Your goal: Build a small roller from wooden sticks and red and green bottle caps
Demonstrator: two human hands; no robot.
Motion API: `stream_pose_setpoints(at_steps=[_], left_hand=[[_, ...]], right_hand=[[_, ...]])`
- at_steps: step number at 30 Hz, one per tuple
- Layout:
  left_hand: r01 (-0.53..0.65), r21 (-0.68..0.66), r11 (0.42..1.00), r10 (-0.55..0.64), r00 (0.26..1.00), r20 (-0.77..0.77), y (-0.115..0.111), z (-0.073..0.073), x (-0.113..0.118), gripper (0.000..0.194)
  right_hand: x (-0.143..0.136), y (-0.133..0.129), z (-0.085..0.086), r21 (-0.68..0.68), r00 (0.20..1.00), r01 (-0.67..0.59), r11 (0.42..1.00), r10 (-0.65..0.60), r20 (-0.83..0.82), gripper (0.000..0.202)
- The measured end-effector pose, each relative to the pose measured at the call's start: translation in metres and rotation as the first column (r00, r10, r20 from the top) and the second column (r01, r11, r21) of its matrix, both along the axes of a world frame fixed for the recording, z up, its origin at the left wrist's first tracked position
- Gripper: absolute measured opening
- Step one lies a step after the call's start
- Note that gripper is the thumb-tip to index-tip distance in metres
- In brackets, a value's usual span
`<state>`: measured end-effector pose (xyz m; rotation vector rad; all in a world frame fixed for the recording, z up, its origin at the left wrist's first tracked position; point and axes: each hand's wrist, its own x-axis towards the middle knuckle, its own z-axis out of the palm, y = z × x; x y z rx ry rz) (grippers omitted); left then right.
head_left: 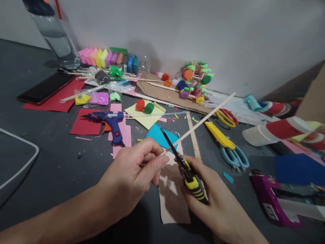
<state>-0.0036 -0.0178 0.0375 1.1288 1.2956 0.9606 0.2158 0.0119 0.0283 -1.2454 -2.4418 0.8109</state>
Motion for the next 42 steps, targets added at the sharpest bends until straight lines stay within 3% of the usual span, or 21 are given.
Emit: stream_pose_setpoints(at_steps=[4,12,35,42], left_hand=[[0.002,0.005,1.0,-0.001,0.996,-0.09,0.0,0.003,0.0,0.027],[0.049,-0.162,0.986,-0.005,0.964,0.265,0.0,0.003,0.002,0.03],[0.034,-0.103,0.994,-0.014,0.982,0.188,0.001,0.001,0.002,0.027],[-0.08,0.027,0.996,0.077,0.991,0.114,0.0,0.001,-0.003,0.024]], right_hand=[[0.004,0.0,-0.002,-0.044,1.0,-0.003,0.999,0.002,-0.016,0.054],[0.01,0.0,-0.003,-0.013,1.0,0.005,1.0,-0.005,-0.001,0.055],[0.002,0.003,0.004,-0.038,0.999,0.003,0.999,-0.001,0.047,0.046],[0.037,0.018,0.007,-0.045,0.991,0.008,0.999,-0.002,0.131,0.059]])
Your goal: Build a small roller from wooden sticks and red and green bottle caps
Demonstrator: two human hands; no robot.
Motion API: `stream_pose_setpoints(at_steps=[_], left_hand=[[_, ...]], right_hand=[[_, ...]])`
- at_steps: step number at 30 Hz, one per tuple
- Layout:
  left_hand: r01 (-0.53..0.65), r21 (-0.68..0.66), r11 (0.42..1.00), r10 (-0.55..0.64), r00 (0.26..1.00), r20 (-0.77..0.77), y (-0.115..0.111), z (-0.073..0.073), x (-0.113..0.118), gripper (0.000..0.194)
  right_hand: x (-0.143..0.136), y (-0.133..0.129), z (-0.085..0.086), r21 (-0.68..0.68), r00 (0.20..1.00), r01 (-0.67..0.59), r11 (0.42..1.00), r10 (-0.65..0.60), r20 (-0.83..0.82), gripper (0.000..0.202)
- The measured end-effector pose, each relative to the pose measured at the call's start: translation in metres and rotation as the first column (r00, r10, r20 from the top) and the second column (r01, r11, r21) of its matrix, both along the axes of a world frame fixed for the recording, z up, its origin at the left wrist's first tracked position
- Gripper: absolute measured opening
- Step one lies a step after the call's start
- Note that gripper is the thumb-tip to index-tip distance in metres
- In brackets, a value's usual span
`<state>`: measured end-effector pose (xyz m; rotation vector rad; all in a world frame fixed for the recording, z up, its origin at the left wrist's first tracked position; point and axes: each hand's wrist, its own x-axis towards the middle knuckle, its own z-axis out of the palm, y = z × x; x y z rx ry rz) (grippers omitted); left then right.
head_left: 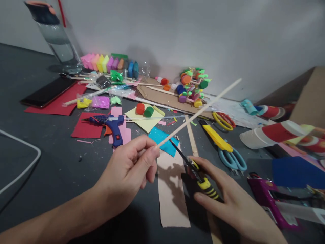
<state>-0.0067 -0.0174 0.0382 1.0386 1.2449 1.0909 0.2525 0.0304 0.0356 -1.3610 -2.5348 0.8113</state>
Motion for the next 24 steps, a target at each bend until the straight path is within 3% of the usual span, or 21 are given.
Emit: stream_pose_setpoints(at_steps=[3,7,10,12,14,15,16,17,18,20,21,24], left_hand=[[-0.017,0.162,0.987,0.037,0.992,-0.122,0.0,-0.004,-0.001,0.022],[0.032,0.32,0.947,0.07,0.95,-0.303,0.002,-0.008,-0.002,0.019],[0.068,0.418,0.906,0.126,0.898,-0.421,0.005,-0.009,-0.003,0.019],[0.117,0.464,0.878,0.156,0.846,-0.509,0.006,-0.011,-0.004,0.02],[0.197,0.507,0.839,0.175,0.784,-0.596,0.006,-0.015,-0.005,0.02],[0.244,0.525,0.816,0.184,0.751,-0.634,0.006,-0.017,-0.005,0.02],[0.287,0.553,0.782,0.206,0.719,-0.664,0.006,-0.019,-0.004,0.02],[0.325,0.573,0.752,0.23,0.686,-0.69,0.005,-0.021,-0.004,0.02],[0.356,0.592,0.723,0.257,0.657,-0.709,0.005,-0.023,-0.004,0.02],[0.4,0.623,0.673,0.319,0.603,-0.731,0.005,-0.025,-0.003,0.022],[0.419,0.623,0.661,0.335,0.578,-0.744,0.006,-0.027,-0.003,0.023],[0.476,0.537,0.696,0.288,0.5,-0.817,0.007,-0.03,-0.003,0.026]], right_hand=[[0.013,0.006,-0.006,0.094,0.99,-0.002,0.996,-0.011,0.14,0.056],[0.011,0.009,-0.014,0.164,0.949,-0.114,0.98,0.059,0.309,0.053],[0.007,0.006,-0.01,0.26,0.941,-0.183,0.948,0.092,0.326,0.061],[0.002,0.002,0.0,0.341,0.963,-0.195,0.92,0.114,0.242,0.044],[-0.007,-0.004,0.014,0.453,0.987,-0.158,0.877,0.131,0.092,0.016],[-0.015,-0.006,0.02,0.537,0.988,-0.133,0.833,0.152,0.009,0.013],[-0.023,-0.008,0.025,0.655,0.986,-0.11,0.748,0.163,-0.02,0.018],[-0.033,-0.008,0.028,0.726,0.978,-0.156,0.669,0.208,0.019,0.021],[-0.042,-0.006,0.03,0.742,0.969,-0.202,0.64,0.239,0.058,0.021],[-0.057,0.0,0.026,0.641,0.95,-0.265,0.72,0.308,0.046,0.012],[-0.063,0.003,0.022,0.608,0.947,-0.284,0.742,0.317,0.055,0.017],[-0.069,0.012,0.009,0.529,0.947,-0.3,0.794,0.313,0.069,0.026]])
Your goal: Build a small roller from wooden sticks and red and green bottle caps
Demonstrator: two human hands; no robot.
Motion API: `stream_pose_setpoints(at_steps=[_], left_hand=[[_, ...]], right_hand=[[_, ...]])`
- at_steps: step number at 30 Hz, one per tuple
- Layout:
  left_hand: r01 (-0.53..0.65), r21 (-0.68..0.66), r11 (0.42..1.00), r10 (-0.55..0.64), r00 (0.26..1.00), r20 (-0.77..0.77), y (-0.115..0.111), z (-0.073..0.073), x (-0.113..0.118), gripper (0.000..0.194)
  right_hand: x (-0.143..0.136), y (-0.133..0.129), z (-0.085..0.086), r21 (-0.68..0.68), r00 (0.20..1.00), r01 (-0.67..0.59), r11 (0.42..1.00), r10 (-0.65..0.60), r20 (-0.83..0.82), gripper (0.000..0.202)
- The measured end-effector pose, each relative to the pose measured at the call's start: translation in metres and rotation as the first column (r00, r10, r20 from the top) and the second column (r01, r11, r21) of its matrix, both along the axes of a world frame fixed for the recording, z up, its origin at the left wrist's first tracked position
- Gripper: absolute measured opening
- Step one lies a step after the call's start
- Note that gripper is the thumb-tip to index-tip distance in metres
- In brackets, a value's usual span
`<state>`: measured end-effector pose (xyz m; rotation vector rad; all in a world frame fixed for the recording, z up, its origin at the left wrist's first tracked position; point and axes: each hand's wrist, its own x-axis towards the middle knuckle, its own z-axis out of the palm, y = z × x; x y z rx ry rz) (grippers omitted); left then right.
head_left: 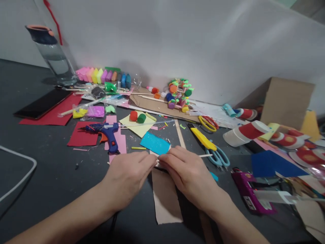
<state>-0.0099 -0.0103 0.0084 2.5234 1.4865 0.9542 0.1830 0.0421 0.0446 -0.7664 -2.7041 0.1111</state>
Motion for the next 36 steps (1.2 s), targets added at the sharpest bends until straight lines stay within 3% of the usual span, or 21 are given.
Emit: stream_pose_setpoints(at_steps=[8,15,19,21,23,25,27,30,33,36], left_hand=[[-0.056,-0.336,0.94,0.013,0.992,-0.129,0.002,-0.006,0.005,0.022],[-0.102,-0.373,0.922,0.048,0.987,-0.15,0.002,-0.007,0.008,0.023],[-0.105,-0.386,0.916,0.06,0.99,-0.129,0.004,-0.002,0.004,0.026],[-0.054,-0.418,0.907,0.032,0.998,-0.058,0.006,0.003,0.001,0.026],[0.062,-0.51,0.858,0.021,0.988,0.155,0.007,0.009,-0.001,0.026],[0.221,-0.588,0.778,0.074,0.897,0.435,0.007,0.013,-0.002,0.027],[0.338,-0.586,0.736,0.121,0.787,0.605,0.007,0.014,-0.001,0.026],[0.385,-0.517,0.764,0.085,0.735,0.673,0.004,0.013,0.001,0.021],[0.359,-0.473,0.805,0.049,0.753,0.656,0.002,0.013,0.002,0.021],[0.314,-0.432,0.846,0.044,0.765,0.643,0.004,0.013,0.002,0.017]], right_hand=[[-0.003,-0.006,-0.017,-0.059,0.985,0.133,0.989,-0.125,0.118,0.021],[-0.01,-0.002,-0.022,-0.089,0.974,0.197,0.976,-0.185,0.128,0.022],[-0.003,0.006,-0.015,-0.207,0.991,0.124,0.97,-0.114,0.064,0.018],[0.006,0.011,-0.007,-0.271,0.998,0.069,0.96,-0.065,0.022,0.017],[0.018,0.017,0.0,-0.302,0.998,0.06,0.952,-0.067,-0.015,0.022],[0.03,0.025,0.003,-0.289,0.991,0.113,0.951,-0.128,-0.034,0.025],[0.04,0.034,-0.001,-0.257,0.981,0.185,0.949,-0.196,-0.016,0.023],[0.047,0.044,-0.013,-0.216,0.967,0.255,0.943,-0.246,0.068,0.02],[0.049,0.05,-0.023,-0.201,0.959,0.275,0.94,-0.251,0.135,0.017],[0.051,0.053,-0.022,-0.202,0.955,0.281,0.938,-0.254,0.151,0.018]])
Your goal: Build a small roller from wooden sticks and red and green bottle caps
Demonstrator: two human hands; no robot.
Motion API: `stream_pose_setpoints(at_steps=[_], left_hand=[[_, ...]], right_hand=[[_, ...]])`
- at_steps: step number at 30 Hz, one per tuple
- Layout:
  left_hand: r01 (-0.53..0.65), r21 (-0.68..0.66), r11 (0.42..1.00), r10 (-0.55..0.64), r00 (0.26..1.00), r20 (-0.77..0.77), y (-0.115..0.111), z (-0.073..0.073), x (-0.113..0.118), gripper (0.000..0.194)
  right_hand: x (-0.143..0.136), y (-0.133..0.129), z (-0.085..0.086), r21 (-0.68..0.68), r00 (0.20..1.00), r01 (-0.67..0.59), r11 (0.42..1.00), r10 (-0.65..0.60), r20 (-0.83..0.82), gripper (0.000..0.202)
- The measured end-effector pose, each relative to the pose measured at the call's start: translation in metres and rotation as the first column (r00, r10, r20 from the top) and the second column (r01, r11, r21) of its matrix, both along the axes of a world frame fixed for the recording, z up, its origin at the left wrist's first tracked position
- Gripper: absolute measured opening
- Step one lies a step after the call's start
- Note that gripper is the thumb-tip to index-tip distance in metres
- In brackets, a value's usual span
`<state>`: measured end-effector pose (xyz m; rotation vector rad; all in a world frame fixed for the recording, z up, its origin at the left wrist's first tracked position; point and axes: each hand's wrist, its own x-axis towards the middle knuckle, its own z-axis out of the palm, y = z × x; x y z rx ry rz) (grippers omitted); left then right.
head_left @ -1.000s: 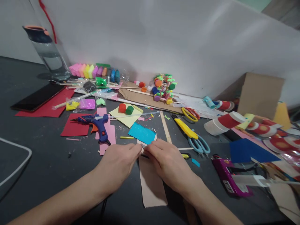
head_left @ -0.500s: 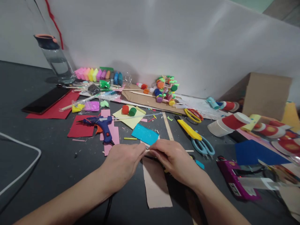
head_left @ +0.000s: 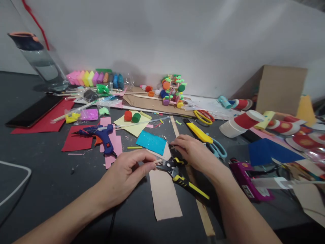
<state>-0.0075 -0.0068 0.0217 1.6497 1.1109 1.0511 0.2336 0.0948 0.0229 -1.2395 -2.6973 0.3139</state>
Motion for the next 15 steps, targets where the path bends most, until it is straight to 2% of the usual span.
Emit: stream_pose_setpoints(at_steps=[3,5,7,9,13,15], left_hand=[[-0.031,0.019,0.999,0.03,1.0,0.007,0.001,-0.001,0.0,0.016],[-0.043,-0.023,0.999,0.044,0.999,0.023,0.001,-0.003,0.001,0.018],[-0.045,-0.078,0.996,0.05,0.997,0.059,0.0,-0.004,0.001,0.019],[-0.04,-0.104,0.994,0.052,0.993,0.109,-0.002,-0.003,0.001,0.018],[-0.065,-0.06,0.996,0.074,0.983,0.171,-0.006,-0.002,0.001,0.014],[-0.061,-0.026,0.998,0.065,0.982,0.178,-0.008,-0.002,0.001,0.013]], right_hand=[[0.004,-0.002,0.013,0.047,0.997,0.072,0.996,-0.071,-0.024,0.022],[0.008,-0.009,0.023,0.082,0.992,0.123,0.989,-0.122,-0.021,0.024],[0.011,-0.022,0.028,0.079,0.993,0.114,0.99,-0.116,0.027,0.02],[0.014,-0.039,0.027,0.048,0.993,0.058,0.997,-0.063,0.104,0.017],[0.021,-0.064,0.013,0.035,0.983,-0.014,0.999,0.007,0.181,0.053],[0.024,-0.07,0.007,0.039,0.983,-0.034,0.999,0.027,0.183,0.059]])
